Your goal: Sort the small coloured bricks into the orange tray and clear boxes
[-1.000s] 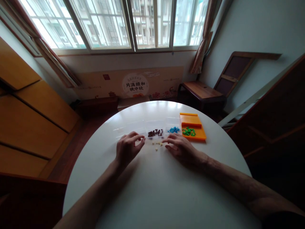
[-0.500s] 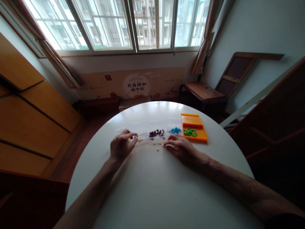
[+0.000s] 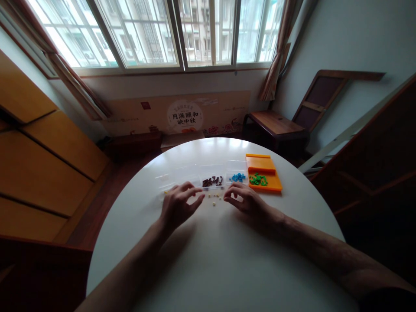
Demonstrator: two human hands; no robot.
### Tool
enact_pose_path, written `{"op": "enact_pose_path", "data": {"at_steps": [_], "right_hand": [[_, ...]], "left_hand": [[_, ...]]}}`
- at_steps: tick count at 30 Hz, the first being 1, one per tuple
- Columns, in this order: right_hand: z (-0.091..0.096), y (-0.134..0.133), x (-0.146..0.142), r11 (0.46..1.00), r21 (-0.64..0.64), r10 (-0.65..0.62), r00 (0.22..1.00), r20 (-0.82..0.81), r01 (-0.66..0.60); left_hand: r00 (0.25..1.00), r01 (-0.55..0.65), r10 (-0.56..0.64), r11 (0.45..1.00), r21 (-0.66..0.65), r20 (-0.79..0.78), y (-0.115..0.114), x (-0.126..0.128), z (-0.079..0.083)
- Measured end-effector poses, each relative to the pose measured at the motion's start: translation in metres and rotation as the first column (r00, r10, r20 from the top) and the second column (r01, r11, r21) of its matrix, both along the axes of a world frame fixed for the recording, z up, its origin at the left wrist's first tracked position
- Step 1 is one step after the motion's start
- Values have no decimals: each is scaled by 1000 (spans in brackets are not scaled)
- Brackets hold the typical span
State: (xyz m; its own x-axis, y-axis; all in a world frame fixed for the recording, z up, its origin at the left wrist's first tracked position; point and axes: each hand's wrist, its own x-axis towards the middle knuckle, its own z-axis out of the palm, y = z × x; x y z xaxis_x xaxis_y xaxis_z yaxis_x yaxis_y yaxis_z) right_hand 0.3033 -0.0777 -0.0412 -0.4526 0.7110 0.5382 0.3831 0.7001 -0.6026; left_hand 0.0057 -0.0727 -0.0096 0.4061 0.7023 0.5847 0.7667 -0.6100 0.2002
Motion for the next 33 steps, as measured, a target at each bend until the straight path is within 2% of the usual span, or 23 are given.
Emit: {"op": "enact_pose_path", "data": {"at_steps": [2,6,16,21,24,26,30,33], "right_hand": [[2,-2,-1,1000,-17,25,999,-37,-26],[2,-3,-3,997,16,83,992,-96,-82],[-4,2,-3,991,47,131,982,-135,-126],[-4,0,-2,993,39,114,990,-82,-111],[-3,-1,0,998,52,36,999,9,-37],[-3,-2,1,998,69,-9,997,78,4],[-6,-1,2,994,110,-38,979,201,16],[-8,-1,1,987,159,-45,968,245,5]], "left_hand": [[993,118,-118,993,0,10,-7,15,-6],[974,218,-219,976,31,50,-16,37,-16],[970,227,-234,969,98,70,-18,41,-12],[974,213,-220,971,112,59,-16,40,-12],[985,155,-164,977,149,50,-11,30,-7],[996,76,-81,986,146,30,-4,18,-3],[989,-142,144,986,82,-16,11,-8,2],[969,-242,242,970,12,-40,18,-22,2]]}}
